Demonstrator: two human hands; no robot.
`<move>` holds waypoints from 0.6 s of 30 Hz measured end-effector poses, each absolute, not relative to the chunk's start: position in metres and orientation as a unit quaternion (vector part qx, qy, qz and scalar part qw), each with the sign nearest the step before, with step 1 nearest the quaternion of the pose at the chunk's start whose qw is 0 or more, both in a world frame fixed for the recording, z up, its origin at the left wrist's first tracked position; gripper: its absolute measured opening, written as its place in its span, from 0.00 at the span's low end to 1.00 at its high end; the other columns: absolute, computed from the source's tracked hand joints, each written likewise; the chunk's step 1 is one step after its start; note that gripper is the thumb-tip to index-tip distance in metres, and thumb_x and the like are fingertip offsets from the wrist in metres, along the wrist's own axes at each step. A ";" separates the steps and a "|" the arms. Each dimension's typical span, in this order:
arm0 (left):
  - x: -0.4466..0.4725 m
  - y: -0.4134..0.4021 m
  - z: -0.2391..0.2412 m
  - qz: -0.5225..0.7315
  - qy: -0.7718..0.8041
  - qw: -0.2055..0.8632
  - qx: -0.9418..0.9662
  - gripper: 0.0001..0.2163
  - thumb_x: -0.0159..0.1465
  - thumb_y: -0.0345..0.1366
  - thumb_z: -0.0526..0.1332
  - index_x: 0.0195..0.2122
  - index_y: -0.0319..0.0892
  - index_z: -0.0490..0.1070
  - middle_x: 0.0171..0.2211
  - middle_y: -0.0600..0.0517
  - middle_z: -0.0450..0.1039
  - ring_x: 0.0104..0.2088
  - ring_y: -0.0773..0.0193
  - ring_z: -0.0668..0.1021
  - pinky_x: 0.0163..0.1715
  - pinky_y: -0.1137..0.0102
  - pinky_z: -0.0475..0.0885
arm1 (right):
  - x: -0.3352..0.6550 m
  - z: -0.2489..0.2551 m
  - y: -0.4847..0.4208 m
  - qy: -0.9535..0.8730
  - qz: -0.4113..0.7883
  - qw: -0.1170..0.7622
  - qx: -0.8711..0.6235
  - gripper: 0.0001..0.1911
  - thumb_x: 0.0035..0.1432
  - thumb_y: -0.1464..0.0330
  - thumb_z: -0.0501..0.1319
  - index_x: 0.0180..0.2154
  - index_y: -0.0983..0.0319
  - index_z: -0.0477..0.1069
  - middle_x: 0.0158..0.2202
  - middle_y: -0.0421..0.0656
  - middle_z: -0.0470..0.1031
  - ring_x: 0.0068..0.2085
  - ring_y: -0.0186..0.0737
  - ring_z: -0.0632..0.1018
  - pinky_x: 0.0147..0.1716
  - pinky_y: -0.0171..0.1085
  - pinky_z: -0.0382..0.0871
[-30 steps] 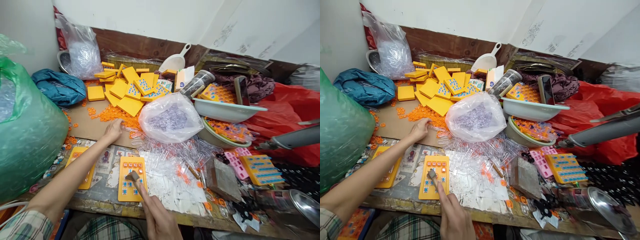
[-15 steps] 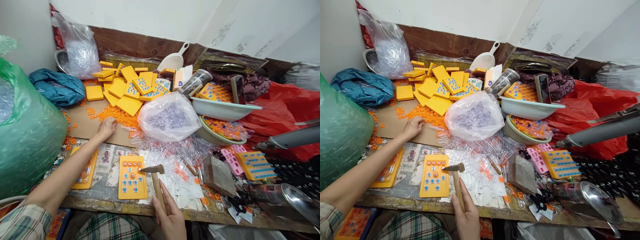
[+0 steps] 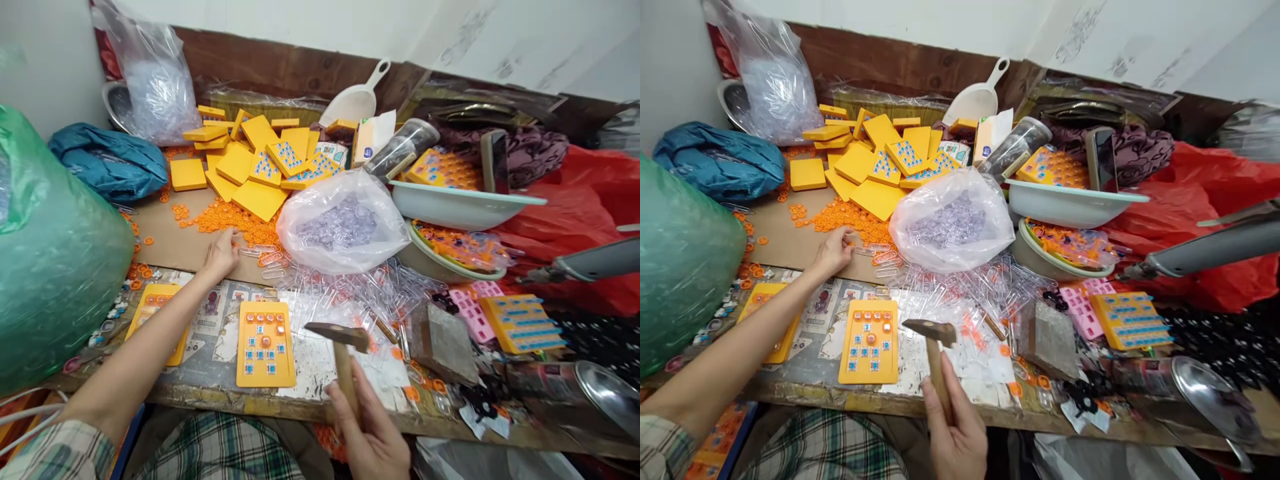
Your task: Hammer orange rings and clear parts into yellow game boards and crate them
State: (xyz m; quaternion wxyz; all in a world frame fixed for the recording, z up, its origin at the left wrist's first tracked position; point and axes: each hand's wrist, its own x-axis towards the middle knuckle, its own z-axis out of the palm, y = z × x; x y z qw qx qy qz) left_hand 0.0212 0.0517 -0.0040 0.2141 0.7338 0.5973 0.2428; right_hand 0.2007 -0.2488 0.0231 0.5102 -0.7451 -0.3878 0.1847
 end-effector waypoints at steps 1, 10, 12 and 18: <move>0.021 0.048 -0.004 0.250 0.594 0.217 0.733 0.18 0.57 0.26 0.55 0.50 0.37 0.66 0.39 0.45 0.74 0.40 0.59 0.77 0.44 0.65 0.71 | 0.198 0.020 -0.248 -0.407 0.204 0.502 -0.735 0.22 0.53 0.61 0.66 0.50 0.58 0.74 0.49 0.44 0.77 0.48 0.50 0.78 0.42 0.42 0.78; -0.006 -0.069 0.019 0.276 0.438 0.337 0.786 0.21 0.60 0.27 0.55 0.55 0.43 0.58 0.37 0.51 0.73 0.37 0.64 0.76 0.41 0.68 0.72 | 0.190 0.001 -0.257 -0.470 0.219 0.483 -0.706 0.22 0.56 0.62 0.64 0.53 0.58 0.72 0.47 0.43 0.78 0.47 0.49 0.79 0.42 0.42 0.78; -0.014 -0.103 0.019 0.275 0.397 0.371 0.794 0.23 0.61 0.27 0.54 0.58 0.46 0.55 0.39 0.50 0.72 0.38 0.63 0.75 0.42 0.67 0.72 | 0.188 -0.001 -0.259 -0.514 0.216 0.456 -0.694 0.21 0.59 0.64 0.62 0.54 0.59 0.70 0.50 0.44 0.76 0.49 0.48 0.78 0.47 0.43 0.75; -0.016 -0.136 0.003 0.245 0.358 0.378 0.818 0.26 0.62 0.25 0.51 0.61 0.49 0.51 0.43 0.47 0.71 0.43 0.60 0.75 0.46 0.62 0.72 | 0.173 0.009 -0.252 -0.659 0.169 0.389 -0.621 0.25 0.63 0.74 0.55 0.61 0.56 0.61 0.50 0.44 0.76 0.48 0.41 0.78 0.47 0.35 0.73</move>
